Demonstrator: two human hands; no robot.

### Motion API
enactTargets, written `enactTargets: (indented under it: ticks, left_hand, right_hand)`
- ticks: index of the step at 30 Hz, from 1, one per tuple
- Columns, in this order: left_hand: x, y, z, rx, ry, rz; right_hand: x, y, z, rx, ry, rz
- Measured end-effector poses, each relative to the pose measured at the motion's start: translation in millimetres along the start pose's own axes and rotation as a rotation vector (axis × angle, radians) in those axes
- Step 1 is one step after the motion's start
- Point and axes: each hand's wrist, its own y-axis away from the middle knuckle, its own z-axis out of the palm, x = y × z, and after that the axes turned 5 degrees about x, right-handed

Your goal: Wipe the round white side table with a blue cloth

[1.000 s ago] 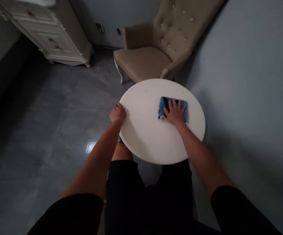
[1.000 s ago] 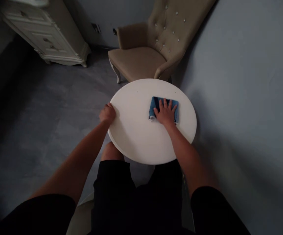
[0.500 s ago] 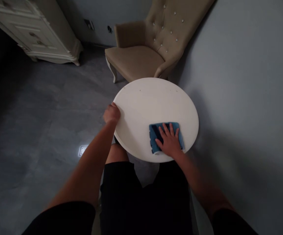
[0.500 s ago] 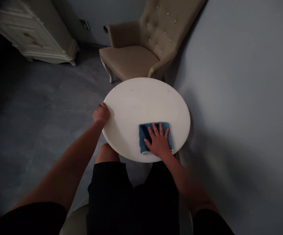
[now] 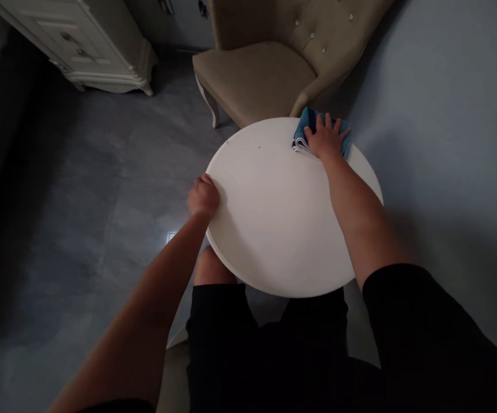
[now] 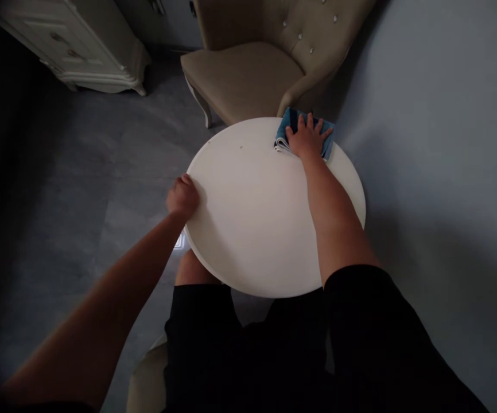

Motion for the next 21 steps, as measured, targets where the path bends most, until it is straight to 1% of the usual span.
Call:
enactTargets:
  ticks: [2,3,4,6,8,10,13,17,19,20,21]
  left_hand:
    - [0,0,0,0.005,-0.005,0.001]
    - [-1,0,0,0.007,-0.006,0.002]
    - [-1,0,1,0.008,-0.007,0.003]
    - [-1,1,0,0.007,-0.005,0.004]
    - [-2,2,0,0.006,0.003,0.013]
    - [-2,3,-1,0.006,0.017,0.023]
    - [-3,3,-1,0.011,0.042,0.030]
    - [-4,4,-2,0.014,0.066,0.030]
    - [-3,5,-3,0.005,0.072,0.030]
    - [-3,6,-3,0.001,0.074,0.031]
    - [-3,6,-4,-0.002,0.075,0.034]
  right_hand:
    - [-3,-6,1,-0.016,0.005,-0.012]
    - [-6,-1,-1,-0.021,0.006,-0.016]
    - [-11,9,-4,-0.023,0.006,-0.016]
    - [-24,42,-14,-0.022,0.003,-0.010]
    - [-41,91,-24,-0.022,0.005,-0.012]
    - [-59,152,-33,-0.031,0.015,-0.040]
    - [-85,257,-42,-0.053,0.024,-0.117]
    - [-111,397,-45,-0.070,-0.023,-0.240]
    - [-118,449,-44,-0.089,-0.042,-0.281]
    - [-120,466,-44,-0.103,-0.044,-0.297]
    - [-120,477,-43,-0.118,-0.041,-0.309]
